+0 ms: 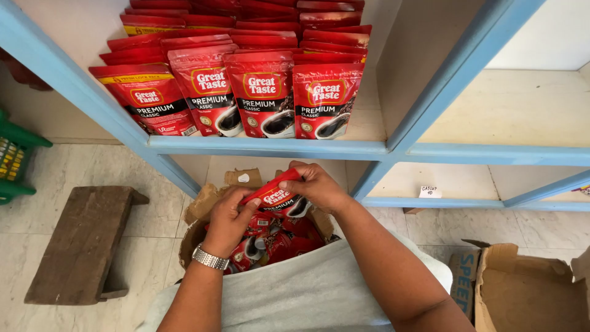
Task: The person takes red coffee packets from a cardboard box on their lap and places them one by one onto a light blue shelf. They repeat this process, filling the shelf space with the packets.
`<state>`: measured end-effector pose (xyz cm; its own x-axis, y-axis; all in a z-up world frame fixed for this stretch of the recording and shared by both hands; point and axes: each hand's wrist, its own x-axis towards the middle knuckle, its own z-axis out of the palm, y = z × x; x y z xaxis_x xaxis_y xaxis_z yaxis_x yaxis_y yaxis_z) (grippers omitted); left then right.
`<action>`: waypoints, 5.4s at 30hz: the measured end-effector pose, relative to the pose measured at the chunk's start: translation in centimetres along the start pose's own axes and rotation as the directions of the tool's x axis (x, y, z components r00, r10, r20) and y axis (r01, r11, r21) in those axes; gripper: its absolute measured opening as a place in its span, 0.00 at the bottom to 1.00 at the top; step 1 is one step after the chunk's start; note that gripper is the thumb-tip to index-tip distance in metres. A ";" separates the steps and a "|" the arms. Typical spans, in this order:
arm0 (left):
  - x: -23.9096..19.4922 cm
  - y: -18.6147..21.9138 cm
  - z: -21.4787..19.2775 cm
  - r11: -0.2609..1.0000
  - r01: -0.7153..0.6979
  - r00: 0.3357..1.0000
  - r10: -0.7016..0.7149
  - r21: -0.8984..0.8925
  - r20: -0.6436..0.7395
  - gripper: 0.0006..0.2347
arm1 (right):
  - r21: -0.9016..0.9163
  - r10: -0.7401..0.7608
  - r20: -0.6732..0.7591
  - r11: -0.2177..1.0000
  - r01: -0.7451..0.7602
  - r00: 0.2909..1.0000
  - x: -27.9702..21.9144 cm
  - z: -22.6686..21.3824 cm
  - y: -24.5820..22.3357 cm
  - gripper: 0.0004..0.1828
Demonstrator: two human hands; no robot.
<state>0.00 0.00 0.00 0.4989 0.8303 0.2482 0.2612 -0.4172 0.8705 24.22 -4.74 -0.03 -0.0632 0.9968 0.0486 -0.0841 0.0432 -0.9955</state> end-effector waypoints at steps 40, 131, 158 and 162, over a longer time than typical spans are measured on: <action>-0.7 2.0 -1.1 0.998 -0.050 0.993 0.053 -0.030 0.101 0.09 | 0.190 0.073 0.117 0.977 -0.094 0.990 0.0 -1.2 -2.0 0.10; -0.6 -0.4 -1.7 0.994 -0.008 0.996 -0.002 -0.111 -0.084 0.09 | -0.190 -0.106 -0.053 0.977 0.095 0.993 -0.6 -3.4 -0.9 0.05; 9.5 12.3 10.7 0.971 -0.080 0.997 0.080 -0.225 -0.008 0.08 | -0.252 -0.417 -0.828 0.874 0.415 0.375 -3.7 0.4 -3.5 0.12; 11.1 12.1 13.1 0.971 -0.100 0.995 0.100 -0.217 -0.012 0.07 | -0.335 -0.441 -0.831 0.883 0.328 0.340 -3.4 -0.1 -3.3 0.15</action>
<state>19.51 -0.70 7.68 0.5130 0.7885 0.3391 0.0241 -0.4082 0.9126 24.77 -8.27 3.07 0.8416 0.3752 0.3886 0.2382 0.3878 -0.8904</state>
